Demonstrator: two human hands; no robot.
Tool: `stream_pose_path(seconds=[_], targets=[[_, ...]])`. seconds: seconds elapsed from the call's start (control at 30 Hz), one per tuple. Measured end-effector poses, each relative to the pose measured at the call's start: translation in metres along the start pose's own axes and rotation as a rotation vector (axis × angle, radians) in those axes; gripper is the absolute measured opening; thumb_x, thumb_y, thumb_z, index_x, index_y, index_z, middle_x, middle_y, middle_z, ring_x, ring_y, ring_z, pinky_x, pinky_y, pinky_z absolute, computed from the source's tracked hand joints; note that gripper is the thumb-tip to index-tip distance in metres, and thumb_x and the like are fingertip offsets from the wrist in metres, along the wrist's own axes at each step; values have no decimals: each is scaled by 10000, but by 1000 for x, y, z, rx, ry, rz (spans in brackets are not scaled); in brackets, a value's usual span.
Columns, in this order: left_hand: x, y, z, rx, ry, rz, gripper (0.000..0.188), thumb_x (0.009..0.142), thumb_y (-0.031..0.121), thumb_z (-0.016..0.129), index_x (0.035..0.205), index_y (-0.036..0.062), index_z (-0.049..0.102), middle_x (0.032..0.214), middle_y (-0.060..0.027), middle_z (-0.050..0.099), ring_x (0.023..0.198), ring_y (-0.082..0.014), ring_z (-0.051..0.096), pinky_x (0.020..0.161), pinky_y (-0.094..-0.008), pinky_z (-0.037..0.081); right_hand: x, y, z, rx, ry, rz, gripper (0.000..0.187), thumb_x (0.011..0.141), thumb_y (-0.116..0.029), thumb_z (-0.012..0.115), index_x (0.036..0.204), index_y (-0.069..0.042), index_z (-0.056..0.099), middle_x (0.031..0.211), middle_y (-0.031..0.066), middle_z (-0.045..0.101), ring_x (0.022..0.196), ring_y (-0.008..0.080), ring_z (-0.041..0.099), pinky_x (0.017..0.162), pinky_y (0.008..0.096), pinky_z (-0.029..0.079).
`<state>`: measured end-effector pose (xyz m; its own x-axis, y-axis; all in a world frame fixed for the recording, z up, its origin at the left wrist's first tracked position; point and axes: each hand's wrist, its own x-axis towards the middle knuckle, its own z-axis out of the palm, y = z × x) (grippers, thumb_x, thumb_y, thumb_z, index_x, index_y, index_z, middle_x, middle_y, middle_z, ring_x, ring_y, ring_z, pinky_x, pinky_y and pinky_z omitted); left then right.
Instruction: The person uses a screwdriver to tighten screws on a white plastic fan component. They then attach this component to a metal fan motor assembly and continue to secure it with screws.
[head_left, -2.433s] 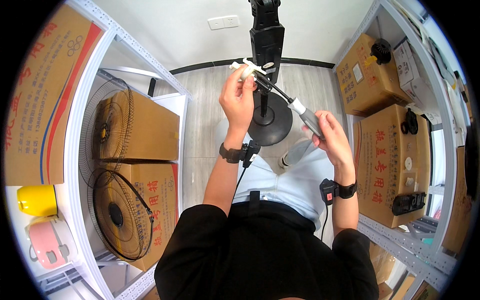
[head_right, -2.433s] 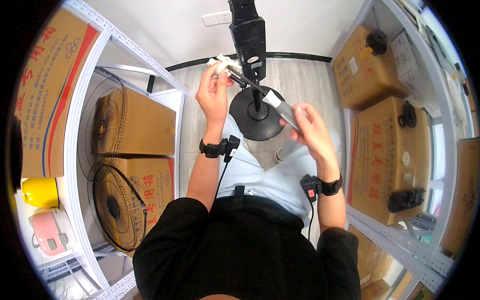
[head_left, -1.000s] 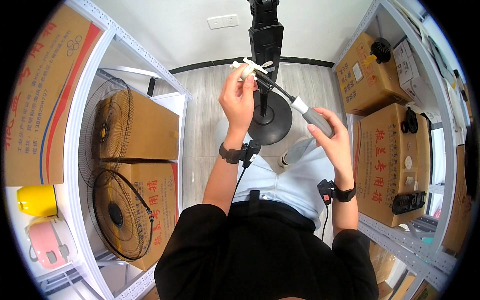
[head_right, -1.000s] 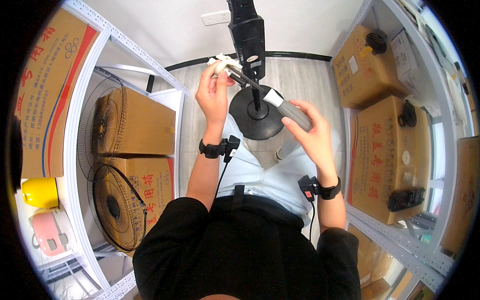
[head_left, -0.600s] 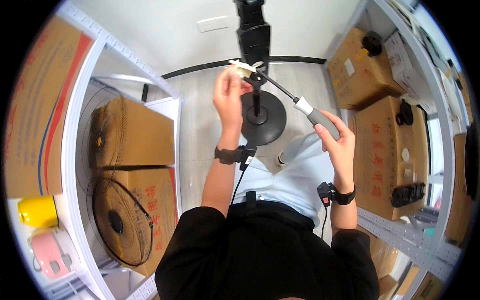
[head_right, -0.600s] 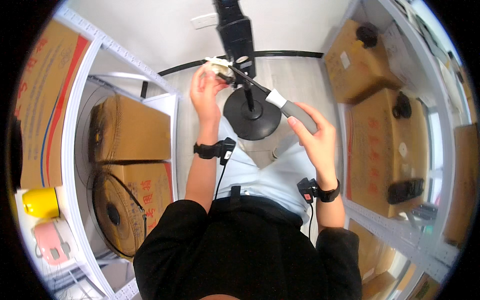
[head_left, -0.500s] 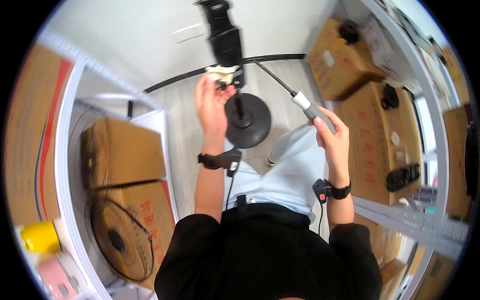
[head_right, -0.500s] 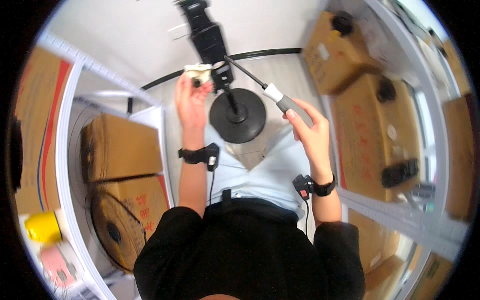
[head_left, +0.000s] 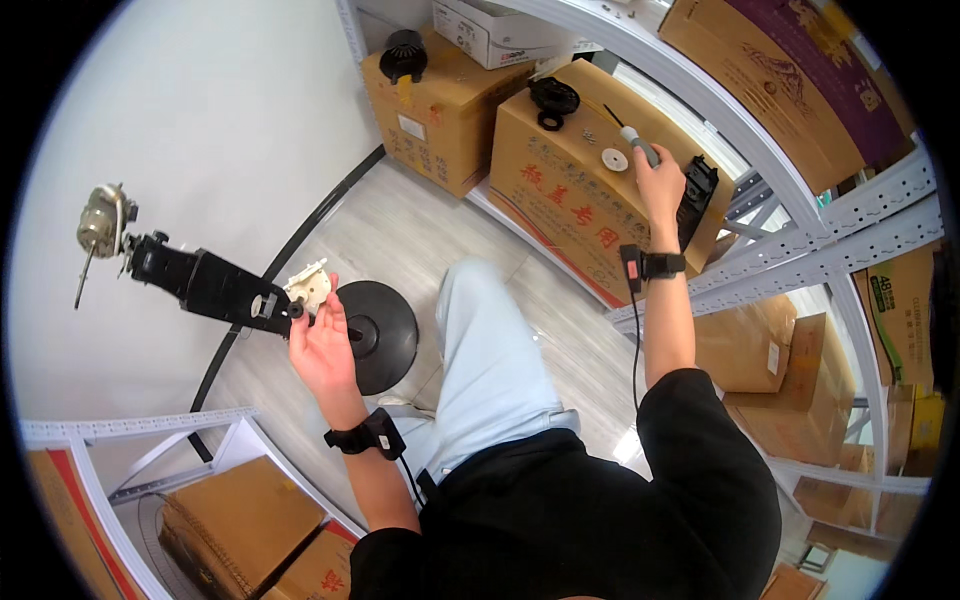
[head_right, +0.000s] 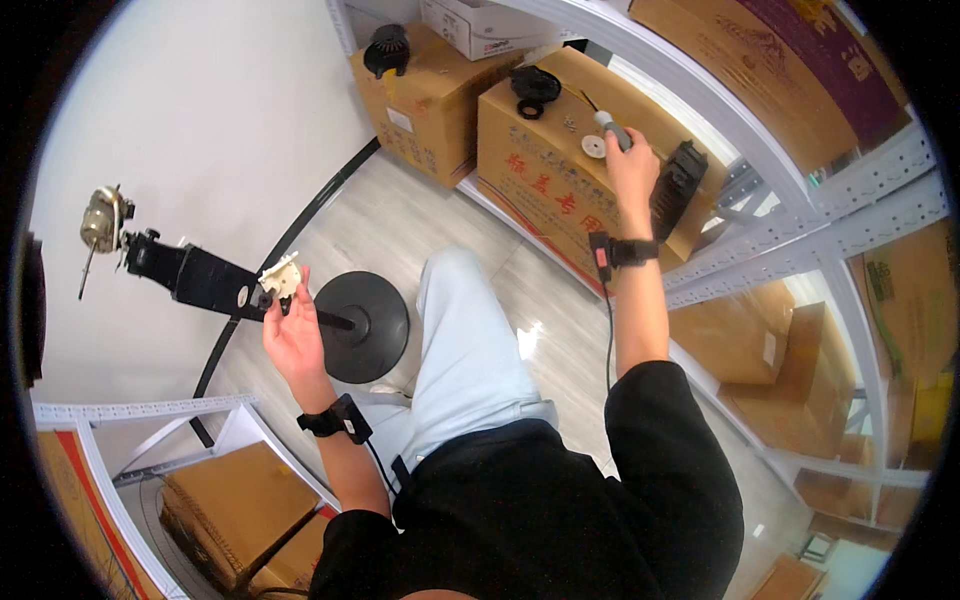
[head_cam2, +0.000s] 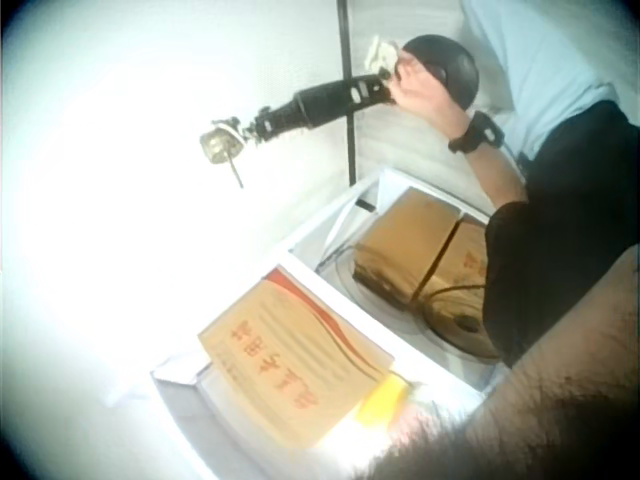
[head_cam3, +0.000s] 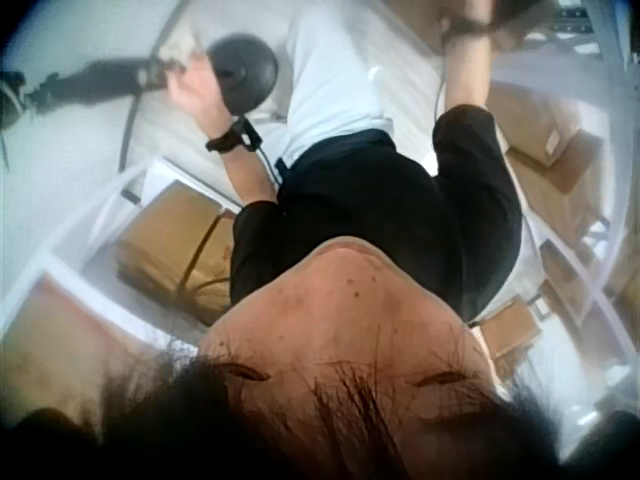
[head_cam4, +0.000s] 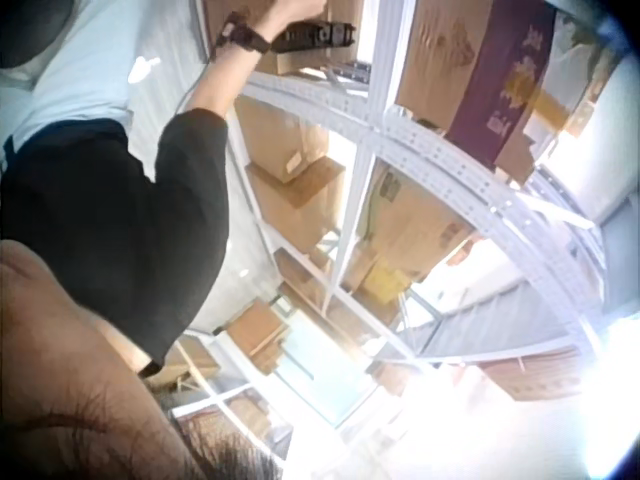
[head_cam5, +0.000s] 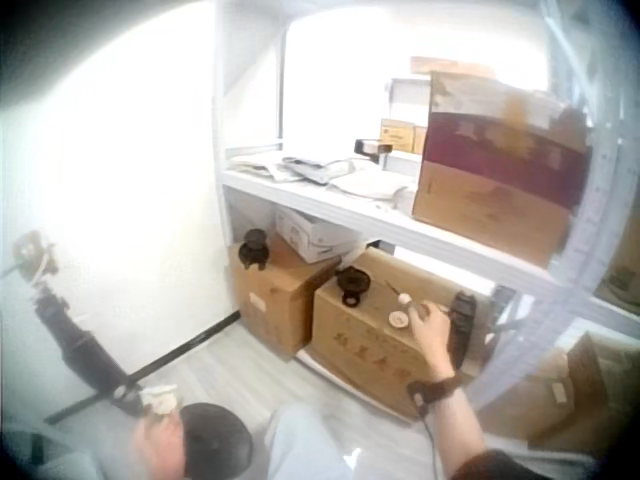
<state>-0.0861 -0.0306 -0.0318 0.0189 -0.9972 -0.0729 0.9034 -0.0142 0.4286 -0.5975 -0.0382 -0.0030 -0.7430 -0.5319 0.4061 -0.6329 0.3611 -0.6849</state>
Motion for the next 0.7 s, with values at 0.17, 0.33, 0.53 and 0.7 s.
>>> stream_pose_path(seconds=[0.17, 0.33, 0.53, 0.7], targets=[[-1, -7, 10, -69, -41, 2, 472, 979, 149, 493, 1372, -66, 346, 1451, -306, 315, 1361, -436, 340, 966, -398, 523, 34, 44, 1, -225, -37, -31, 417, 815, -373, 635, 1049, -36, 711, 947, 232, 694, 937, 390, 661, 840, 428, 513], [4, -11, 6, -135, -58, -18, 456, 997, 167, 481, 1384, -36, 351, 1477, -302, 274, 1368, -434, 325, 1007, -420, 505, 36, 50, 14, -267, -98, -37, 427, 806, -370, 625, 1030, -17, 716, 949, 238, 691, 944, 385, 661, 851, 430, 513], [7, -11, -2, -187, -80, -41, 496, 1005, 139, 466, 1444, -16, 295, 1493, -305, 246, 1370, -413, 329, 1043, -427, 480, 32, 55, 23, -301, -87, -8, 427, 815, -369, 621, 1053, -27, 711, 963, 240, 689, 954, 382, 658, 860, 431, 512], [3, -7, 1, -157, -87, -15, 493, 1017, 161, 443, 1453, -12, 292, 1487, -310, 263, 1351, -386, 365, 1037, -419, 476, 28, 52, 19, -255, -68, -1, 467, 826, -399, 632, 1101, -29, 700, 871, 203, 713, 866, 351, 691, 815, 386, 525]])
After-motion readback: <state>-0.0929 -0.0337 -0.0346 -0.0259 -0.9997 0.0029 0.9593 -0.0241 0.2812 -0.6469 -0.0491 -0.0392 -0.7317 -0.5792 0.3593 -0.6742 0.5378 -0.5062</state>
